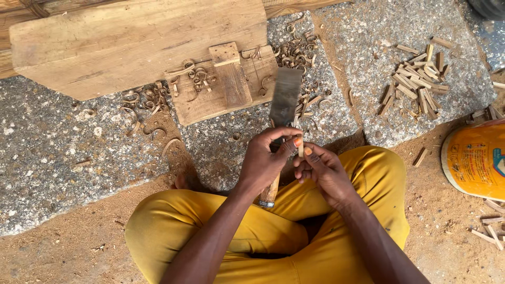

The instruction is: The person sits on the ground and uses a chisel to carve a small rectangular piece of wood. They repeatedly strike the chisel with their hand to shape the wood, creating shavings that accumulate on the floor. The person occasionally pauses to inspect the piece or adjust their grip.

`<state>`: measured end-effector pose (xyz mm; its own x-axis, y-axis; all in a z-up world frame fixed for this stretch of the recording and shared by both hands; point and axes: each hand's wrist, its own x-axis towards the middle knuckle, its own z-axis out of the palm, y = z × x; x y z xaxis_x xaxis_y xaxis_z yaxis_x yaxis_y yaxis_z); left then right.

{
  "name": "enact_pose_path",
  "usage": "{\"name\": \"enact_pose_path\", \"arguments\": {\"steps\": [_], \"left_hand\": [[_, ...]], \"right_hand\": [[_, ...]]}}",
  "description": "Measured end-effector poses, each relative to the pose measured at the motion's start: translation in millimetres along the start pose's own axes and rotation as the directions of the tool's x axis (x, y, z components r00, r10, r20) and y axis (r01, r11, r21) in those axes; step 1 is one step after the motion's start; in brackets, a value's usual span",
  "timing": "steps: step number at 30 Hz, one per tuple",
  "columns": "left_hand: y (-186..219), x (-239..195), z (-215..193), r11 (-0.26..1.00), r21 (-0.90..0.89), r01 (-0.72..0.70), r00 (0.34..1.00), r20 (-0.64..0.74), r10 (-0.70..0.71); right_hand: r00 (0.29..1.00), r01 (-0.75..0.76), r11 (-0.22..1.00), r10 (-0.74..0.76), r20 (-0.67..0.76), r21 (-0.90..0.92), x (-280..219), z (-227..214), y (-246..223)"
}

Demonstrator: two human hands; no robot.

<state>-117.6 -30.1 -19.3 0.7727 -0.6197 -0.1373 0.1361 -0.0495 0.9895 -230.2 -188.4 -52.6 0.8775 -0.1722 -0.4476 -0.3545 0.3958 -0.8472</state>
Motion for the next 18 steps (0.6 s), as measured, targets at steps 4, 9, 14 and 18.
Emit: {"name": "enact_pose_path", "arguments": {"steps": [4,9,14,18], "left_hand": [[-4,4,-4,0.995,-0.094,0.041,0.996,-0.078,-0.048],[1,3,-3,0.988,-0.106,0.117,0.976,-0.169,-0.134],[-5,2,3,0.987,-0.058,-0.153,0.976,-0.165,0.141],[-10,2,11,0.984,-0.092,-0.151,0.983,-0.124,0.139]], "right_hand": [[0.999,-0.049,0.977,0.046,-0.016,-0.207,0,6,6],[0.979,-0.077,0.942,0.134,0.156,-0.328,-9,22,14],[0.933,0.047,0.959,0.059,0.355,-0.281,-10,28,14],[0.925,0.057,0.980,0.020,0.379,-0.189,-14,30,7]]}}
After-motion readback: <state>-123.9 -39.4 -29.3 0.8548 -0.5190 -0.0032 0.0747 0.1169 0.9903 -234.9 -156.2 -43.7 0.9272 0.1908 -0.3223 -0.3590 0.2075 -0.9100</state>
